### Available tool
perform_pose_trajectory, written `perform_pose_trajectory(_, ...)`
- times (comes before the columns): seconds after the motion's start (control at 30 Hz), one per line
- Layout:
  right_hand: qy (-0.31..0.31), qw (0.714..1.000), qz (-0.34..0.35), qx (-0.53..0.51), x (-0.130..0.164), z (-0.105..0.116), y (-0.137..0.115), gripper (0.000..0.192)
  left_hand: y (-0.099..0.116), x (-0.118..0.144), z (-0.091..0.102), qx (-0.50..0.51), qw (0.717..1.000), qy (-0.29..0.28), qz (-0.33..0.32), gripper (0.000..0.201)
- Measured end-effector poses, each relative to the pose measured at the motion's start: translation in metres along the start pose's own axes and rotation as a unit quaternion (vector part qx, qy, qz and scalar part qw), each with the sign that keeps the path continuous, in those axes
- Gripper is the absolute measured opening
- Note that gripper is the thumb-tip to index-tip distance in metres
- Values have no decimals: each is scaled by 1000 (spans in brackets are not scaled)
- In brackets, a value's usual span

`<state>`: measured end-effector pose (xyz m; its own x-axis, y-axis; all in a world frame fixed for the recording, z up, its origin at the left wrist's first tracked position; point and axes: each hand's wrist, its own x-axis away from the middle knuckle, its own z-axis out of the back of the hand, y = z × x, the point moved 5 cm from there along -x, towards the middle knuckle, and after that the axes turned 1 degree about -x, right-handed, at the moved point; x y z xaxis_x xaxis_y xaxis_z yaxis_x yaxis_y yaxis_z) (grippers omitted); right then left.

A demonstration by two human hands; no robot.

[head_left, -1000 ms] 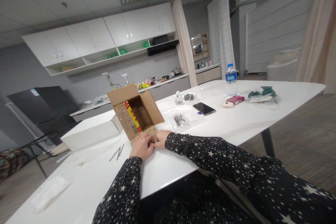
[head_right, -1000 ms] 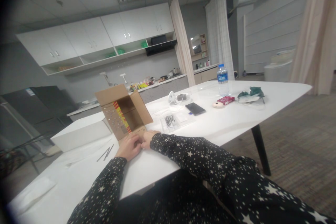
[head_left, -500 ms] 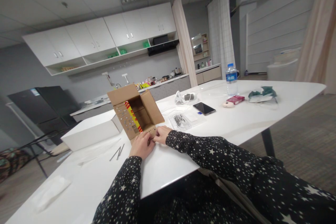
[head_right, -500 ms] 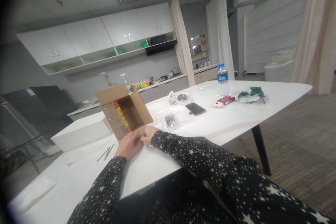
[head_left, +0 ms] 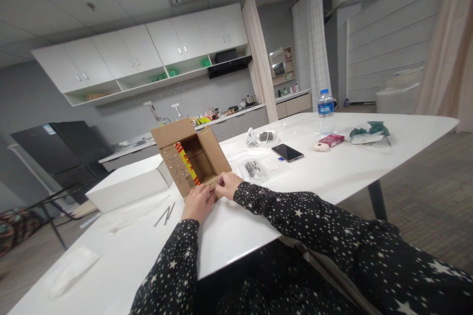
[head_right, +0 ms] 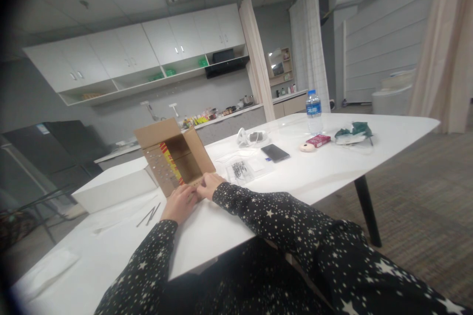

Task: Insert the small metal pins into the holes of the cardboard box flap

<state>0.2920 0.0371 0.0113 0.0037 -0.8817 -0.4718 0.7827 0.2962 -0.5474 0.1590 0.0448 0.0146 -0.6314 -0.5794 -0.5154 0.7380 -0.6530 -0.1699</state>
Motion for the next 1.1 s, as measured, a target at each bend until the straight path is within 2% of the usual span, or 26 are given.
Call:
perform_pose_trajectory(0.17,2,1000,7,-15,2,1,-2,20,-3,1,-1,2,1000,12,-14,24)
perform_pose_trajectory(0.33,0,999,14,-52,5,0,-4,26,-6,1,1,-8,999,34,15,25)
perform_pose_trajectory(0.47,-24,999,11,-44,7,-2,-5,30,-10,1,4,-22,998,52,37,24)
perform_pose_trajectory(0.8,-124,991,45,-28,16,-11,-14,22,-15,3,4,-52,993,80,65,23)
perform_pose_trajectory(1.1,-137,989,54,-17,18,-12,-16,20,-15,3,4,-65,993,73,72,19)
